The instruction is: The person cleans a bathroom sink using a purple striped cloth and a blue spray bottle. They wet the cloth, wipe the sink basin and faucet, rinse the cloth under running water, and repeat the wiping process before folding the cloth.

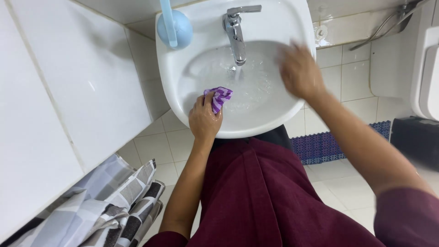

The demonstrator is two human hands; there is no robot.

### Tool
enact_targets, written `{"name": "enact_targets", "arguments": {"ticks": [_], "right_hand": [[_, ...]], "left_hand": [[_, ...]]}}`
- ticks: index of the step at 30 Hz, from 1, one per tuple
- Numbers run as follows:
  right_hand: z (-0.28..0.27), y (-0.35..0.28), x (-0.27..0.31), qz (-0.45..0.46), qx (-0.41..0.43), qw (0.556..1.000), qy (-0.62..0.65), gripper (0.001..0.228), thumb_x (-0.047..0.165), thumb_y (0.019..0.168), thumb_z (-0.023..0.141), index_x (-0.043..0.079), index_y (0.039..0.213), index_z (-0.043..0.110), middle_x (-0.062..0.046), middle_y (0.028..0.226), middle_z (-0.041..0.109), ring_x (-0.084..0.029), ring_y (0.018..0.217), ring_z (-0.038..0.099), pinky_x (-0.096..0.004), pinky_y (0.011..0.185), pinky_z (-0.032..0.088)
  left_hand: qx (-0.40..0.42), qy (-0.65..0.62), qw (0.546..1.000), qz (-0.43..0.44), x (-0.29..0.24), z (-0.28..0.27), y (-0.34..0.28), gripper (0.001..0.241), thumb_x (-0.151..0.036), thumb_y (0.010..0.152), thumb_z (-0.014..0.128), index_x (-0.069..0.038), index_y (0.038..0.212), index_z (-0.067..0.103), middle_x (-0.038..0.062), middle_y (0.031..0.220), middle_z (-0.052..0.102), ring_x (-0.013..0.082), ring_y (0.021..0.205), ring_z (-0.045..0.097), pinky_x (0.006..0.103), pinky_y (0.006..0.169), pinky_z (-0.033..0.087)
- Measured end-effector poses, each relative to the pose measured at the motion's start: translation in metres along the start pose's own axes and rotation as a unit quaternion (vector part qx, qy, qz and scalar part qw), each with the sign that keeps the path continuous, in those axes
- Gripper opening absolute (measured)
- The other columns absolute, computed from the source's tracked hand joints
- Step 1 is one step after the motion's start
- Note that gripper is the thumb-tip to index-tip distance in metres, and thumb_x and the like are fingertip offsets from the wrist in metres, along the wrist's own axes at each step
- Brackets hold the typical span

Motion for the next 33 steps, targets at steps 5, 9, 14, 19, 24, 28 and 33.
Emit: {"name": "enact_targets", "arguments": {"ticks": [5, 9, 14, 19, 24, 28, 33], "right_hand": [[-0.04, 0.089, -0.026, -0.007, -0.043, 0.999, 0.02, 0.05, 0.028, 0.119, 0.052, 0.002, 0.161, 0.045, -0.014, 0.171, 0.036, -0.035, 0.16, 0.022, -0.053, 0.133, 0.015], [-0.008, 0.024, -0.027, 0.029, 0.004, 0.999, -0.033, 0.064, 0.027, 0.108, 0.046, 0.0, 0.165, 0.034, -0.015, 0.172, 0.026, -0.035, 0.159, 0.014, -0.052, 0.13, 0.01], [0.028, -0.065, 0.059, 0.106, 0.263, 0.945, -0.161, 0.06, 0.043, 0.107, 0.033, 0.0, 0.146, 0.045, -0.018, 0.158, 0.038, -0.031, 0.152, 0.028, -0.05, 0.126, 0.017], [0.079, -0.048, 0.124, 0.019, 0.339, 0.908, 0.245, 0.054, 0.045, 0.104, 0.035, 0.009, 0.127, 0.069, -0.008, 0.135, 0.066, -0.026, 0.13, 0.058, -0.045, 0.118, 0.036], [0.065, 0.006, 0.056, 0.224, 0.188, 0.849, 0.441, 0.039, 0.029, 0.108, 0.038, 0.006, 0.12, 0.068, -0.01, 0.113, 0.072, -0.022, 0.097, 0.071, -0.042, 0.098, 0.056], [0.096, 0.039, 0.05, 0.379, 0.038, 0.555, 0.74, 0.03, 0.024, 0.109, 0.042, 0.003, 0.1, 0.061, -0.012, 0.094, 0.068, -0.023, 0.088, 0.069, -0.04, 0.088, 0.06], [0.156, 0.078, 0.079, 0.403, -0.037, 0.396, 0.824, 0.032, 0.023, 0.109, 0.039, 0.007, 0.087, 0.056, -0.011, 0.084, 0.064, -0.022, 0.08, 0.066, -0.036, 0.081, 0.06]], "left_hand": [[-0.005, 0.014, 1.0, 0.015, 0.0, 0.003, -0.001, 0.046, -0.029, 0.084, 0.081, -0.013, 0.125, 0.066, 0.013, 0.116, 0.069, 0.0312, 0.098, 0.07, 0.0461, 0.083, 0.055], [-0.003, -0.028, 1.0, 0.005, -0.001, -0.003, -0.002, 0.043, -0.024, 0.086, 0.08, -0.013, 0.125, 0.066, 0.011, 0.116, 0.07, 0.0298, 0.1, 0.071, 0.0441, 0.083, 0.056], [-0.033, -0.054, 0.998, 0.017, 0.002, -0.008, 0.0, 0.044, -0.021, 0.085, 0.08, -0.011, 0.125, 0.065, 0.011, 0.115, 0.069, 0.0299, 0.097, 0.071, 0.0426, 0.082, 0.057], [-0.038, -0.073, 0.996, 0.018, 0.0, -0.016, 0.0, 0.043, -0.02, 0.085, 0.078, -0.011, 0.125, 0.066, 0.011, 0.114, 0.069, 0.0314, 0.096, 0.072, 0.0427, 0.08, 0.058], [-0.066, -0.135, 0.989, 0.0, 0.014, -0.01, -0.007, 0.036, -0.022, 0.093, 0.074, -0.009, 0.126, 0.065, 0.01, 0.114, 0.07, 0.0277, 0.093, 0.073, 0.0389, 0.077, 0.059], [-0.126, -0.322, 0.938, 0.015, 0.031, -0.011, -0.017, 0.032, -0.019, 0.102, 0.06, -0.004, 0.131, 0.062, 0.011, 0.117, 0.068, 0.0203, 0.097, 0.071, 0.0344, 0.083, 0.06], [-0.156, -0.398, 0.904, 0.017, 0.047, -0.029, -0.026, 0.032, -0.019, 0.108, 0.056, 0.001, 0.131, 0.061, 0.014, 0.12, 0.068, 0.0216, 0.106, 0.07, 0.0347, 0.095, 0.057]]}}
Point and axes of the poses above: each hand's wrist, its own y-axis towards the middle knuckle, its own z-axis out of the palm, x = y × z, the point moved 8 cm from there along y, towards the middle knuckle
